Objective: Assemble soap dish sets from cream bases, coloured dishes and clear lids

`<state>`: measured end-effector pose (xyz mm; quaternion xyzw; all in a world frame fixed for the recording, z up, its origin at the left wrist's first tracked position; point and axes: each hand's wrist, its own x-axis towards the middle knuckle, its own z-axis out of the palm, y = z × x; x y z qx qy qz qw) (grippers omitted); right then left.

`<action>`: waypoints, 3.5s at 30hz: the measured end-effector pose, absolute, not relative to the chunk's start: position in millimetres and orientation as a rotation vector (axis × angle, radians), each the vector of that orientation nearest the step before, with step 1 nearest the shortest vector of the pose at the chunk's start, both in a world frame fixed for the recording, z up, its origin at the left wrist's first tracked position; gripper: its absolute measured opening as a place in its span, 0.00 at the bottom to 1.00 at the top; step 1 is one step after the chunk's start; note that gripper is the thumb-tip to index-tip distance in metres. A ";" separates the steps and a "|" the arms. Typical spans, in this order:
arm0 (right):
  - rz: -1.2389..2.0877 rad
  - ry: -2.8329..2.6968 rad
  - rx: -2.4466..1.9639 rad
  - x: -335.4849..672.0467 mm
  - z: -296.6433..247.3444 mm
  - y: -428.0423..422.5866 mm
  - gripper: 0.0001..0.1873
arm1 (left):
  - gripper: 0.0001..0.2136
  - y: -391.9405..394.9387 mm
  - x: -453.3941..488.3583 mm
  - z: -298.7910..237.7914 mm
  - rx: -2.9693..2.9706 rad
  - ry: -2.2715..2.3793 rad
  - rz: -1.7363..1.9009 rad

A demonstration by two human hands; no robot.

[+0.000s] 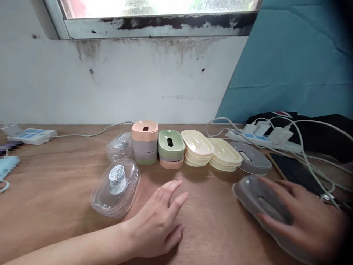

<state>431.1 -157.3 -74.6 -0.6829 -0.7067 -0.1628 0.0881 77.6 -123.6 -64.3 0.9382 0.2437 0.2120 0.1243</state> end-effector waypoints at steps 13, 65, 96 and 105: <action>0.345 -2.331 -0.931 314.0 -65.1 -147.0 0.50 | 0.44 -122.9 71.0 -12.8 2.597 0.739 0.297; -0.296 -1.962 -1.779 312.6 21.7 -79.9 0.26 | 0.34 -128.6 87.1 -36.3 2.710 0.920 -0.045; 0.423 -2.460 -1.118 338.8 -57.2 -180.3 0.39 | 0.36 -125.7 81.8 -79.5 2.563 0.803 0.628; -0.272 -1.701 -1.614 399.8 -39.7 -107.9 0.25 | 0.29 -131.8 82.4 -76.1 2.758 0.897 0.609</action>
